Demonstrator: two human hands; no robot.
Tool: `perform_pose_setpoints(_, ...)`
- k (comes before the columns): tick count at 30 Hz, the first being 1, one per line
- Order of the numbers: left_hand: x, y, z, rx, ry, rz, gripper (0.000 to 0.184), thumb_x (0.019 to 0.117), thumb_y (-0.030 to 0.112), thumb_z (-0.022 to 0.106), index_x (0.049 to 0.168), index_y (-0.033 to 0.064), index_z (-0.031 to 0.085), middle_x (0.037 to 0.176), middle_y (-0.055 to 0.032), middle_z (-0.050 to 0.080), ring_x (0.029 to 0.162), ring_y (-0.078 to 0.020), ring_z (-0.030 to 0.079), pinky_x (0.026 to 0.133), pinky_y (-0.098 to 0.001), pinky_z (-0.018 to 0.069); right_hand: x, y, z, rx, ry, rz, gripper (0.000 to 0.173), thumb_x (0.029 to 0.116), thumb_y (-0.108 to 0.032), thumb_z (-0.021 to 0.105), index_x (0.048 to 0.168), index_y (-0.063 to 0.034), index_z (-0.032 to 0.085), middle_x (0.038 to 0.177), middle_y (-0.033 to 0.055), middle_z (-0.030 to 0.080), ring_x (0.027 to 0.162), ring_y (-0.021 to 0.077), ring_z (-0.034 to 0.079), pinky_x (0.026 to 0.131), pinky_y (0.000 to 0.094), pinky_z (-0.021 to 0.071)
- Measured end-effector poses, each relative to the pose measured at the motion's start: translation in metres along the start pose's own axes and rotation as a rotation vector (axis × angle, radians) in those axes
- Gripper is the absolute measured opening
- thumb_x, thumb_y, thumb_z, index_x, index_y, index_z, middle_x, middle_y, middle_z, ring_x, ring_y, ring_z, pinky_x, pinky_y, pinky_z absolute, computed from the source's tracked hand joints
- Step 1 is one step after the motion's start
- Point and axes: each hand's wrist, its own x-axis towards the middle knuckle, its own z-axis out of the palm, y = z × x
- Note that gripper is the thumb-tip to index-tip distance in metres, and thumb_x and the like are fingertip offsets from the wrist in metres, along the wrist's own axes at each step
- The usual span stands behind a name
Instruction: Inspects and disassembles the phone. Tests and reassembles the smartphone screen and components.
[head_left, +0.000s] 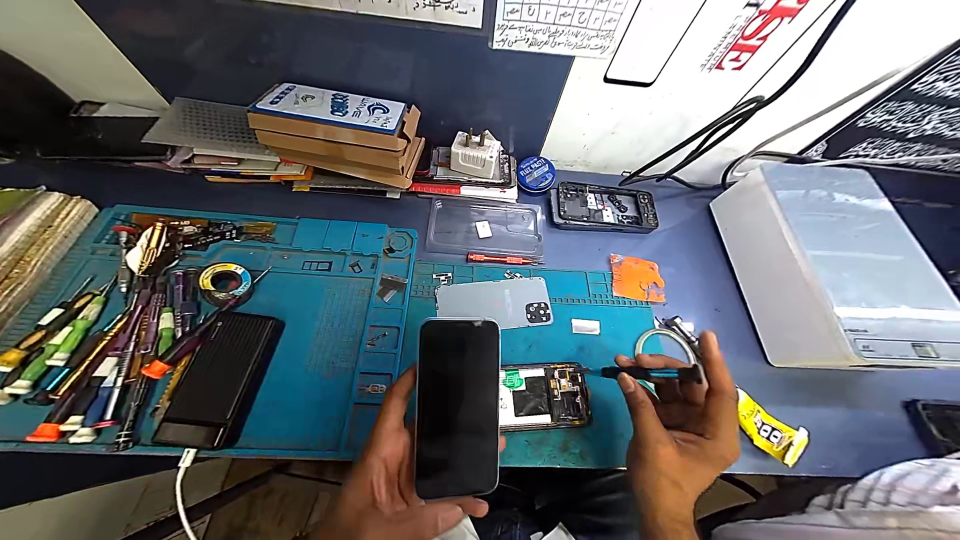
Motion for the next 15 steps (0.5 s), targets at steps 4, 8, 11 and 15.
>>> perform_pose_setpoints(4,-0.013,-0.018,0.009,0.092,-0.048,-0.015,0.099,0.0849,-0.012,0.071,0.158,0.0185,0.012,0.146,-0.0233,0.049,0.126,-0.0523,0.055,0.090,-0.0638,0.0592,-0.010,0.006,-0.029,-0.062,0.198,0.088,0.078,0.0812,0.003,0.077,0.150,-0.0011,0.041,0.106,0.0055,0.068,0.090,0.0187,0.072,0.079,0.0334,0.0649)
perform_pose_setpoints(8,-0.021,-0.023,0.016,0.101,-0.034,-0.032,0.087,0.0856,-0.013,0.069,0.155,0.0107,0.022,0.146,-0.0217,0.050,0.128,-0.0503,0.054,0.095,-0.0646,0.0568,-0.022,0.007,-0.059,-0.300,0.193,0.138,0.047,0.0769,-0.001,0.081,0.121,0.0026,0.064,0.093,0.0029,0.070,0.080,0.0109,0.070,0.069,0.0235,0.0620)
perform_pose_setpoints(11,-0.019,-0.021,0.018,0.107,-0.036,-0.033,0.085,0.0855,-0.014,0.068,0.153,0.0112,0.023,0.145,-0.0217,0.050,0.127,-0.0513,0.055,0.093,-0.0652,0.0573,-0.022,0.003,-0.080,-0.656,-0.121,0.113,0.029,0.0825,-0.021,0.078,0.111,-0.0120,0.077,0.088,-0.0023,0.067,0.072,0.0068,0.064,0.061,0.0235,0.0569)
perform_pose_setpoints(15,-0.013,-0.019,0.021,0.090,-0.043,-0.038,0.084,0.0874,-0.013,0.068,0.153,0.0125,0.022,0.145,-0.0223,0.050,0.126,-0.0521,0.055,0.091,-0.0638,0.0589,-0.008,-0.009,-0.076,-1.017,-0.521,0.110,0.046,0.0927,-0.024,0.060,0.136,-0.0351,0.068,0.097,0.0006,0.061,0.063,0.0117,0.058,0.052,0.0358,0.0518)
